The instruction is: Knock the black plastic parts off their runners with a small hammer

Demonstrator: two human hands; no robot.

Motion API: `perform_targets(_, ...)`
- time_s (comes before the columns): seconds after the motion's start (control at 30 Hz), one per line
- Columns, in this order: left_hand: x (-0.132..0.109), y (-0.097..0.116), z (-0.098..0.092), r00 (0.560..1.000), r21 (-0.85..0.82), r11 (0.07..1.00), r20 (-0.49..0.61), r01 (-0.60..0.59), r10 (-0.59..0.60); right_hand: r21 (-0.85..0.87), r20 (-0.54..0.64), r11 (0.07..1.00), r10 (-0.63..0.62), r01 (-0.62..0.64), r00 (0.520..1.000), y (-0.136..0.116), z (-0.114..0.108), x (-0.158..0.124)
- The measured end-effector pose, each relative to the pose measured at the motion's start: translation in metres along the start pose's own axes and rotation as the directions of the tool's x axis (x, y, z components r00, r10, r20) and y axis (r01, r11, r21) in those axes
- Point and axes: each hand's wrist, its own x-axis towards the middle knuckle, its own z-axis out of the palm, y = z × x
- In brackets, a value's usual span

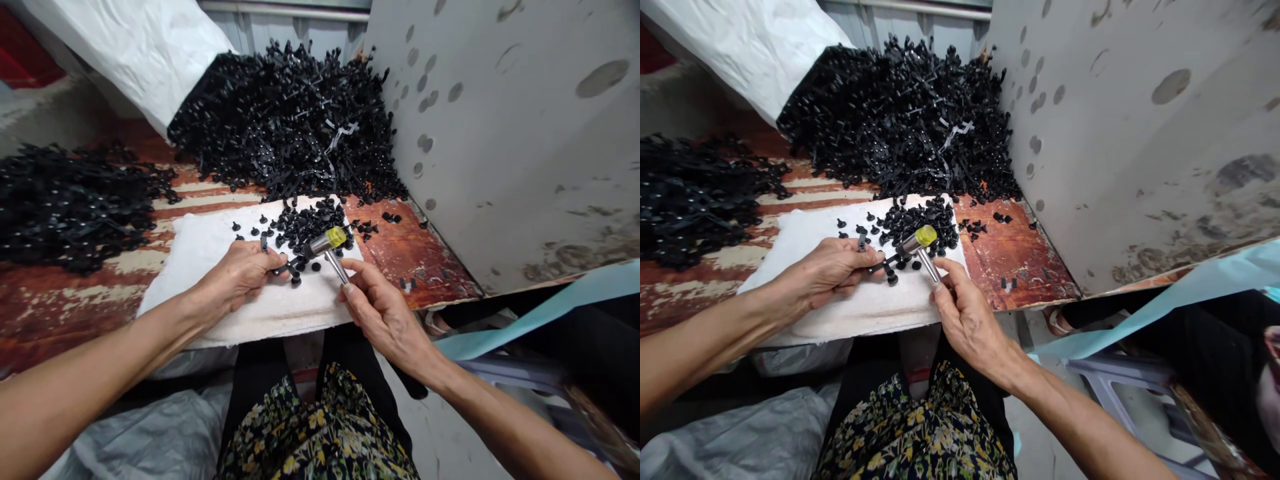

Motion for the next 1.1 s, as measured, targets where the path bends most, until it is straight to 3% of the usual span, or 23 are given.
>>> perform_targets(0.13, 0.0, -0.001, 0.0, 1.0, 0.017, 1.0, 0.019, -0.007, 0.007, -0.2, 0.009, 0.958, -0.207, 0.205, 0.978, -0.008, -0.006, 0.005)
perform_targets(0.3, -0.002, -0.003, 0.0, 0.999, 0.013, 1.0, 0.035, -0.004, 0.003, -0.309, 0.077, 0.849, -0.426, 0.428, 0.901, -0.005, -0.007, 0.011)
perform_targets(0.43, -0.002, -0.001, 0.001, 0.999, 0.021, 0.999, 0.037, -0.029, 0.028, -0.476, 0.201, 0.764, -0.388, 0.436, 0.899, -0.003, -0.009, 0.013)
perform_targets(0.6, -0.002, 0.0, 0.0, 0.999, 0.04, 0.998, 0.031, -0.045, 0.043, -0.49, 0.123, 0.733, -0.477, 0.472, 0.87, -0.019, -0.012, 0.009)
perform_targets(0.7, -0.002, -0.002, -0.001, 0.997, 0.044, 0.997, 0.042, -0.06, 0.059, -0.521, 0.185, 0.72, -0.428, 0.458, 0.884, -0.02, -0.011, 0.009)
perform_targets(0.8, -0.001, -0.005, -0.001, 0.998, 0.048, 0.997, 0.045, -0.053, 0.051, -0.491, 0.228, 0.735, -0.409, 0.467, 0.884, -0.017, -0.011, 0.009)
perform_targets(0.93, 0.0, -0.005, 0.0, 0.998, 0.047, 0.999, 0.058, -0.026, 0.024, -0.438, 0.082, 0.758, -0.501, 0.483, 0.861, -0.015, -0.009, 0.006)
perform_targets(1.1, 0.0, 0.005, -0.01, 0.994, 0.165, 0.986, 0.112, 0.001, -0.02, -0.442, 0.231, 0.793, -0.35, 0.419, 0.908, -0.011, -0.01, 0.007)
